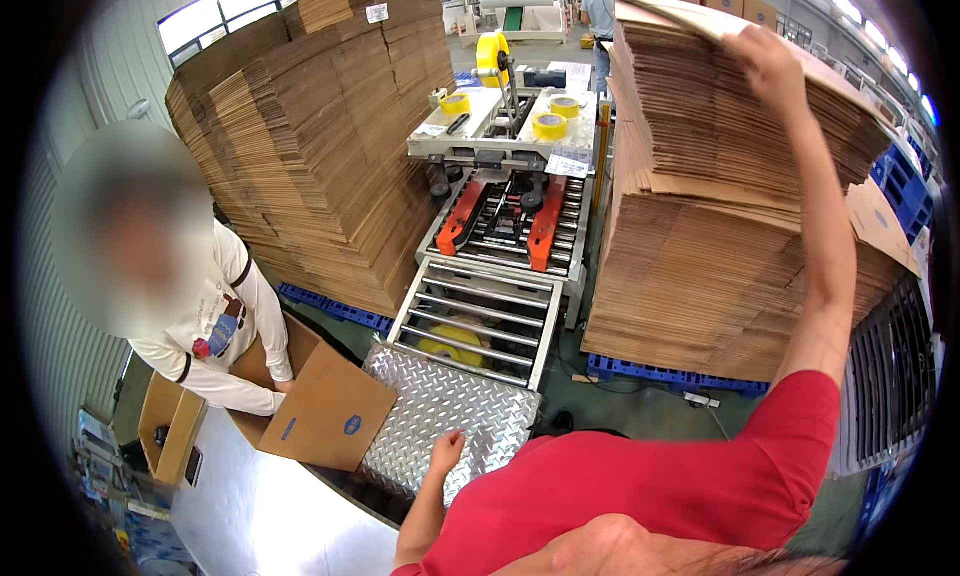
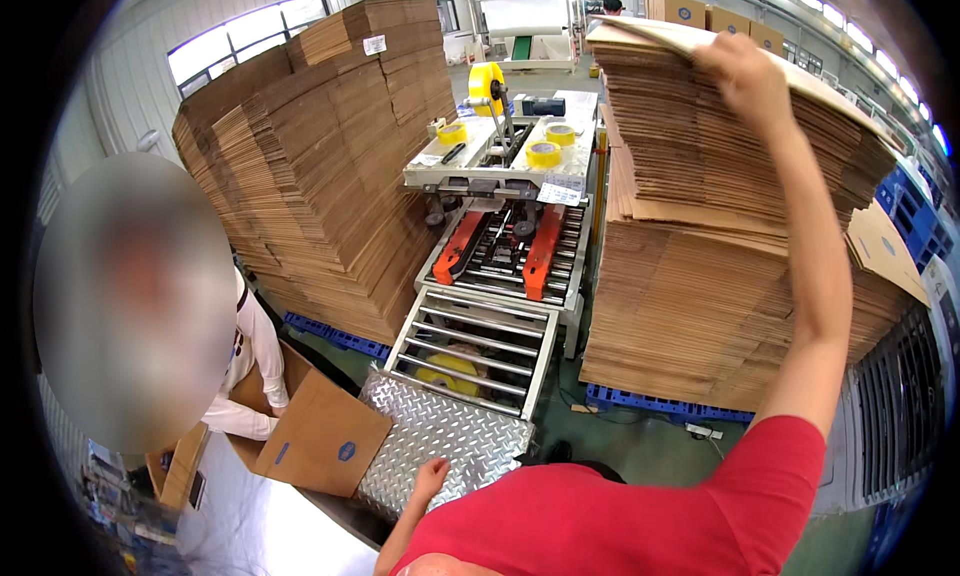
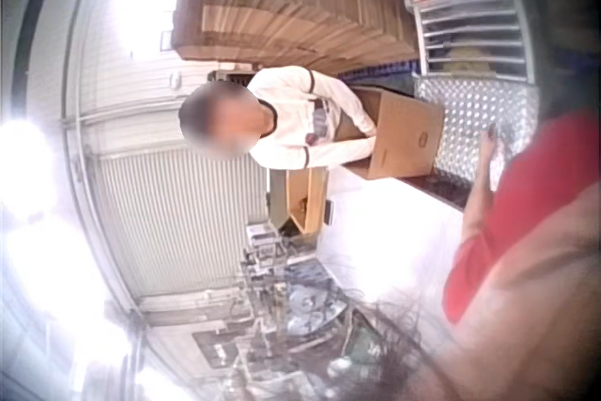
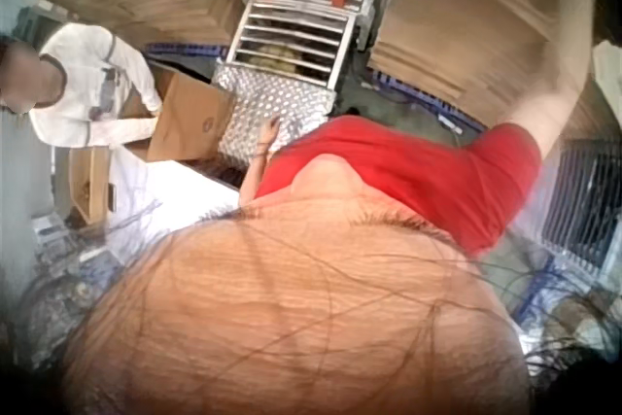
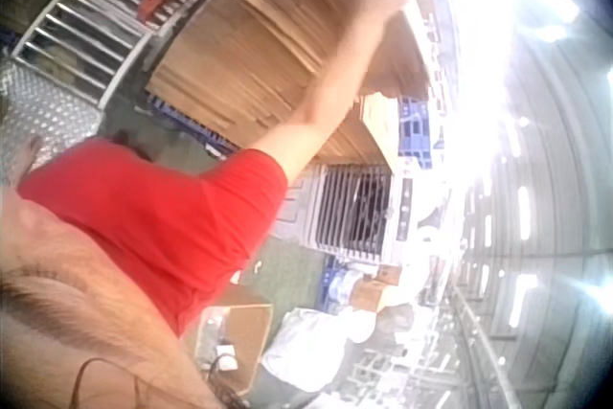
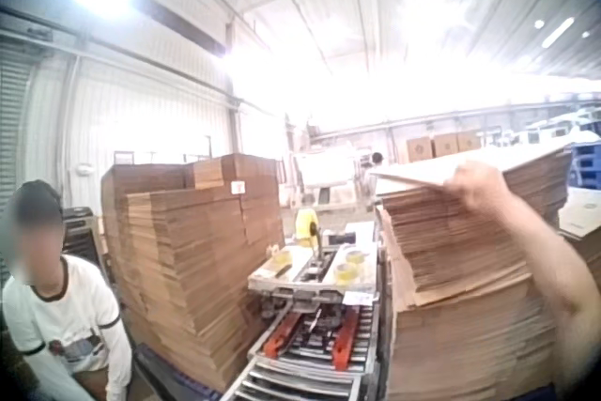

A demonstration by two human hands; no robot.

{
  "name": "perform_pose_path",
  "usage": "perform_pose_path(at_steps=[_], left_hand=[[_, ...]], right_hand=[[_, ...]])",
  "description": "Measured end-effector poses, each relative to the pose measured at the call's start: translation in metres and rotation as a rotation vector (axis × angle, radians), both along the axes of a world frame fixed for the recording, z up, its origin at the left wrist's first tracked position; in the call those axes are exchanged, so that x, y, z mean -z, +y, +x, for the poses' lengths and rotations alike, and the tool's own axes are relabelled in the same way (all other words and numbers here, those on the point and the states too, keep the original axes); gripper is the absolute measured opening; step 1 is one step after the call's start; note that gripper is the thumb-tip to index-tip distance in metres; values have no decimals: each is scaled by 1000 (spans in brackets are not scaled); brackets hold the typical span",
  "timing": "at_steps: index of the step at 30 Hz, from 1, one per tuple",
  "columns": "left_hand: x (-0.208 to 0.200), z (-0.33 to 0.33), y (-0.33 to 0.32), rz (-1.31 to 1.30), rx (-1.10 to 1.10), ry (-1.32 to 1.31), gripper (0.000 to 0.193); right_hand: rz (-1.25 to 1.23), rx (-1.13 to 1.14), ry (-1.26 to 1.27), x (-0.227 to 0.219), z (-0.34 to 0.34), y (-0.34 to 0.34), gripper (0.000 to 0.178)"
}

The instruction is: The person places blue boxes into cardboard cartons, folds the carton flaps, and places the filled cartons onto a conveyor belt for sealing.

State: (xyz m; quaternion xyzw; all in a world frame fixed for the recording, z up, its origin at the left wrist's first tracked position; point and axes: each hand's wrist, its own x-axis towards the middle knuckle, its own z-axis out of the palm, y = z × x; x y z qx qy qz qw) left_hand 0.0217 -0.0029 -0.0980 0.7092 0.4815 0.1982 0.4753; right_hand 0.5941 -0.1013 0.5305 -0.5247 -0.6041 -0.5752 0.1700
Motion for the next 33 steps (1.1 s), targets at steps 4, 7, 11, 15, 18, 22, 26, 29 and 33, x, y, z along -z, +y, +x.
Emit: perform_pose_path(at_steps=[4, 7, 11, 15, 18, 22, 26, 29, 33], left_hand=[[-154, 96, 41, 94, 211, -330, 35], [-254, 168, 44, -320, 423, -976, 67], [-300, 200, 44, -394, 89, -1192, 44], [-240, 119, 49, -281, -171, -1309, 32], [-193, 55, 33, -79, -174, -1220, 35], [-94, -19, 12, 158, -133, -333, 49], [-138, -10, -76, -12, 112, 231, 42], [-235, 18, -98, 807, 19, 256, 36], [-317, 31, -71, 1266, -557, 622, 45]], right_hand=[[170, -107, -339, 78, -152, -24, 17], [-270, -334, -215, 175, -215, -52, 15], [-564, -412, 291, 250, -218, -60, 35], [299, 13, 972, 230, -103, -76, 74], [150, -126, 1580, 280, 14, -90, 67], [-227, -473, 1722, 315, -8, 38, 46], [-430, -721, 1270, 289, -24, 153, 34], [-442, -861, 666, 288, -116, 206, 38], [-673, -1057, 456, 339, -252, 223, 32]])
